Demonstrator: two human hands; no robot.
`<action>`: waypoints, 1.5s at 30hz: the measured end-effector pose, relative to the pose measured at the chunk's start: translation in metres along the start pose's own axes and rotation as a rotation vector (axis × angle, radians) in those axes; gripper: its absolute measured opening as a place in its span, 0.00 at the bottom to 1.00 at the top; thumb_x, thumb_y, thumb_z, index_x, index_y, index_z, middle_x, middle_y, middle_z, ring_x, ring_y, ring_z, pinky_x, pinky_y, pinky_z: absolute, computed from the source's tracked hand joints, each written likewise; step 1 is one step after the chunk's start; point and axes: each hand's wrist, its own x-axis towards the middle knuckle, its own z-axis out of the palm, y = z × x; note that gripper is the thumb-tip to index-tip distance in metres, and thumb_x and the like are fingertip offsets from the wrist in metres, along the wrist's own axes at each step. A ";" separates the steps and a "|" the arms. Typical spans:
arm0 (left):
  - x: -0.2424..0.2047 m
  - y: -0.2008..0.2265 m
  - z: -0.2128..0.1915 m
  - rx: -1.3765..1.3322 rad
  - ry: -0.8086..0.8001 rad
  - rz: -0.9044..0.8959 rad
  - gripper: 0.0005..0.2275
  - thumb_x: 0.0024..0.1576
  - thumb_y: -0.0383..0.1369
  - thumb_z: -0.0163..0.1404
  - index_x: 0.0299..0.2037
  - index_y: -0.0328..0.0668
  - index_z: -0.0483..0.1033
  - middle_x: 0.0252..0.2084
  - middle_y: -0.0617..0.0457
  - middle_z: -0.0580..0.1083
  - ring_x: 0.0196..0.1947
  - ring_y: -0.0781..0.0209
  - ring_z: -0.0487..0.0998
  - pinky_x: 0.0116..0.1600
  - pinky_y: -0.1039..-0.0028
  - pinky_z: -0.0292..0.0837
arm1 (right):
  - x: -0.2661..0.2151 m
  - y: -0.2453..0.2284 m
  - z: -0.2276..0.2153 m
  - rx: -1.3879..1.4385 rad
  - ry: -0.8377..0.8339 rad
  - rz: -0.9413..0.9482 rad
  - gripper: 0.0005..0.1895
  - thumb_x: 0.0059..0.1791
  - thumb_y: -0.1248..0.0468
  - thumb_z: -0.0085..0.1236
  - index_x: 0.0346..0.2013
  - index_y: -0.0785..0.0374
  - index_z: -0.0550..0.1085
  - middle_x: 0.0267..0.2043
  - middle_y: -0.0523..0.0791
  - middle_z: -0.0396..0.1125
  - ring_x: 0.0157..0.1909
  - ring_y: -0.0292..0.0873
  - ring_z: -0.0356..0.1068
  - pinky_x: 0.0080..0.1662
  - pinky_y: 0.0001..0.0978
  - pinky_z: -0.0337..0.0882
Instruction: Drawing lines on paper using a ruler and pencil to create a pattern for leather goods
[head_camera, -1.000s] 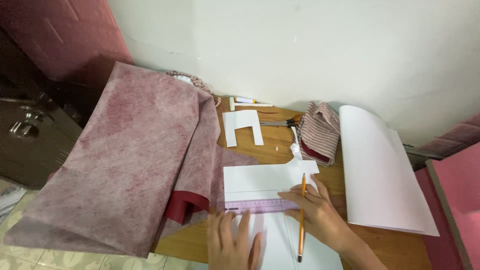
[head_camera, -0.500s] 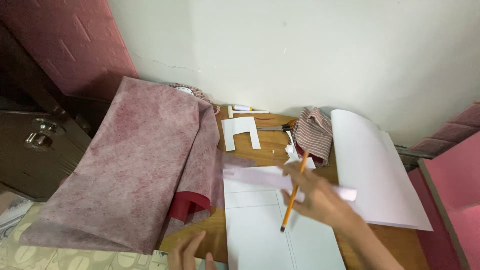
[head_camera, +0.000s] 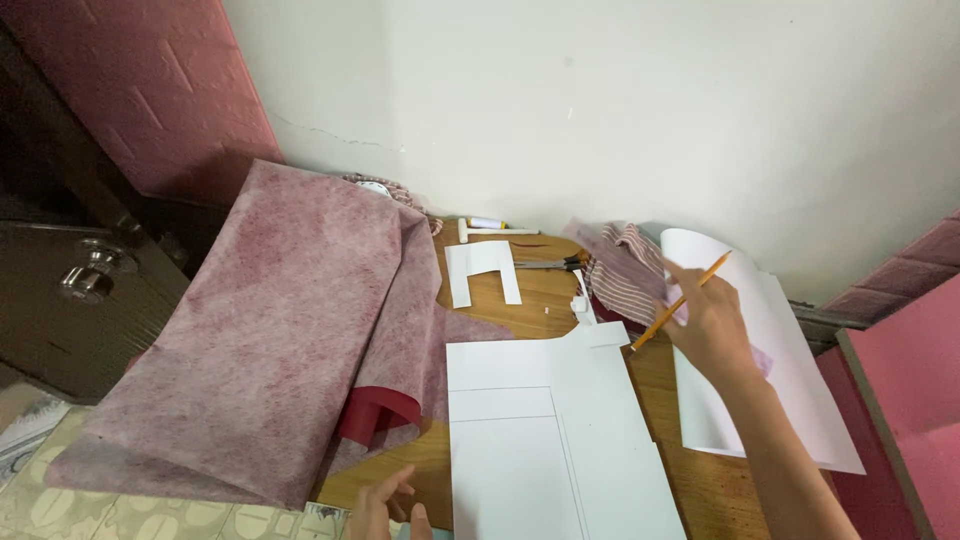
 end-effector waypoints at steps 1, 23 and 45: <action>-0.005 0.011 -0.004 -0.049 0.130 0.099 0.24 0.45 0.42 0.57 0.56 0.71 0.83 0.36 0.72 0.79 0.20 0.71 0.73 0.36 0.75 0.75 | -0.005 0.008 0.012 -0.085 -0.016 -0.051 0.33 0.49 0.67 0.66 0.70 0.58 0.71 0.50 0.48 0.72 0.54 0.54 0.71 0.65 0.60 0.68; -0.007 0.057 0.000 0.339 0.158 0.077 0.36 0.38 0.47 0.62 0.65 0.78 0.75 0.52 0.78 0.81 0.45 0.59 0.79 0.53 0.60 0.69 | -0.114 -0.133 -0.041 0.448 -0.368 0.814 0.21 0.50 0.56 0.67 0.58 0.51 0.81 0.27 0.44 0.83 0.21 0.35 0.66 0.33 0.30 0.76; 0.037 0.076 -0.139 -0.645 0.016 -0.186 0.13 0.58 0.31 0.61 0.50 0.35 0.90 0.27 0.52 0.78 0.27 0.68 0.69 0.34 0.76 0.63 | -0.111 -0.154 -0.033 0.639 -0.013 0.549 0.13 0.57 0.63 0.53 0.51 0.63 0.82 0.38 0.44 0.82 0.43 0.41 0.86 0.50 0.30 0.84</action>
